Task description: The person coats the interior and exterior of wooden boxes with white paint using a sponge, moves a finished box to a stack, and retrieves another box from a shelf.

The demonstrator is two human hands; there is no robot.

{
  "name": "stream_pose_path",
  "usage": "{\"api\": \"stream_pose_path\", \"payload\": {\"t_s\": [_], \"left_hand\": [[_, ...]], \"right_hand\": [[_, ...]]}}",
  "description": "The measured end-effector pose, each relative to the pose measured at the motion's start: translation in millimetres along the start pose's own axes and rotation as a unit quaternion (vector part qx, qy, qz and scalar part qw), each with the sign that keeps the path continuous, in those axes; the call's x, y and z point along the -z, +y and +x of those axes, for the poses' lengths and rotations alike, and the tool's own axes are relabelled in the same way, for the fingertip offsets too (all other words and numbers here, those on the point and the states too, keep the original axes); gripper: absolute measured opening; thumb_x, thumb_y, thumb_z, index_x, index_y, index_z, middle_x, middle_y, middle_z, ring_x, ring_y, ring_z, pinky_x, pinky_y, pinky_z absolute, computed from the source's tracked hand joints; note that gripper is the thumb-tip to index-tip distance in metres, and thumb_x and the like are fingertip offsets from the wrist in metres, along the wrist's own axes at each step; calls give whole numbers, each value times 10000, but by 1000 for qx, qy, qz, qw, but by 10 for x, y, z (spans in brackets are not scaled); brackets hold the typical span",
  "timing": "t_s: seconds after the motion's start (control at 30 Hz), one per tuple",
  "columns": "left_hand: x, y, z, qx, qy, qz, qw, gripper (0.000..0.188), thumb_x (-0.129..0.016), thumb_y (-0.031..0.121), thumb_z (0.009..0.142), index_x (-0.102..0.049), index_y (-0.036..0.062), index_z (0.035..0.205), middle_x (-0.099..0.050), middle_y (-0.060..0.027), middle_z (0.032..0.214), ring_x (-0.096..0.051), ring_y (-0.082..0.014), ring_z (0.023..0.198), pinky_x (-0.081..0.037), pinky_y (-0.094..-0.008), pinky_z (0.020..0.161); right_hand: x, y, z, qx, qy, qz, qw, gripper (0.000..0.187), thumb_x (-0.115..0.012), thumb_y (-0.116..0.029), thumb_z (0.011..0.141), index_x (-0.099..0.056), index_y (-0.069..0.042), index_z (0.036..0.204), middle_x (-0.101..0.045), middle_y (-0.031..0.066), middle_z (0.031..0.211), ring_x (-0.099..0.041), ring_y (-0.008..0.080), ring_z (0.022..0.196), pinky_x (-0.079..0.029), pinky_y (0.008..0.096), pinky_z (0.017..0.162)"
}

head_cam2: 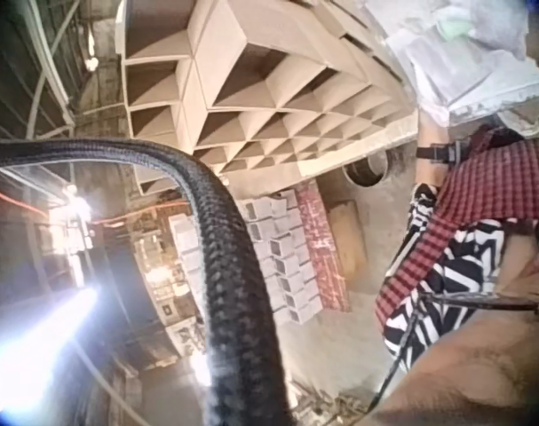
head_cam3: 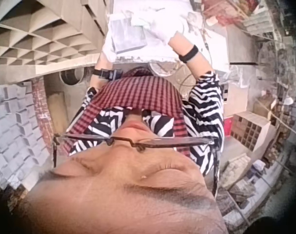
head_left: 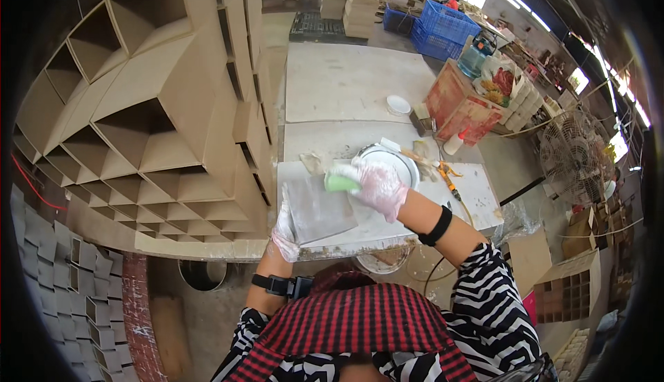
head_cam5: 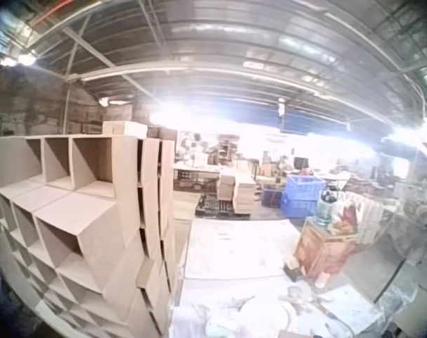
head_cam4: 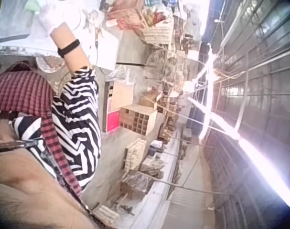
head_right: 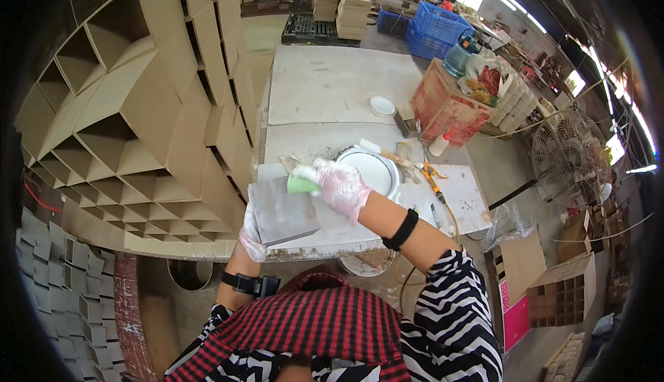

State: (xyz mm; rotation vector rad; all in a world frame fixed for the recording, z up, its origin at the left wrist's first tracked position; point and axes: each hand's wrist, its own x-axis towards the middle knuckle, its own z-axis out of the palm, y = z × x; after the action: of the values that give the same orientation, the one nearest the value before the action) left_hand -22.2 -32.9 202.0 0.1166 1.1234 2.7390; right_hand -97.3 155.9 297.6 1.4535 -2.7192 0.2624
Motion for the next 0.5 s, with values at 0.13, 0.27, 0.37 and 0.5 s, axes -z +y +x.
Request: {"api": "stream_pose_path", "payload": {"t_s": [0.13,0.27,0.37,0.5], "left_hand": [[55,-25,22,7,-13,-27,1000,658,-361,575,882,-385,79,1313,-456,-114,1292,-462,-264,1161,-363,-402,1003],[147,-193,137,65,-46,-153,985,722,-304,617,872,-362,62,1330,-427,-118,1326,-446,-256,1188,-367,-396,1009],[38,-232,22,52,73,-131,987,740,-292,626,870,-335,62,1348,-413,-129,1337,-449,-261,1188,-364,-394,1013],[-39,-123,13,72,-2,-221,973,729,-276,624,874,-368,53,1317,-472,-153,1272,-480,-292,1145,-396,-432,979]], "right_hand": [[-130,-201,-312,158,-37,-90,983,473,-602,-245,693,-521,-244,1159,-579,57,952,-583,251,759,-497,351,698],[-240,109,-50,79,47,25,995,464,-613,-246,690,-529,-200,1144,-584,71,979,-576,269,824,-478,355,746],[77,43,218,-64,46,72,994,385,-606,-189,724,-541,-204,1103,-569,107,946,-577,292,868,-486,378,742],[40,81,-28,125,91,67,986,420,-630,-150,678,-546,-205,1086,-560,98,888,-585,294,848,-493,382,717]]}}
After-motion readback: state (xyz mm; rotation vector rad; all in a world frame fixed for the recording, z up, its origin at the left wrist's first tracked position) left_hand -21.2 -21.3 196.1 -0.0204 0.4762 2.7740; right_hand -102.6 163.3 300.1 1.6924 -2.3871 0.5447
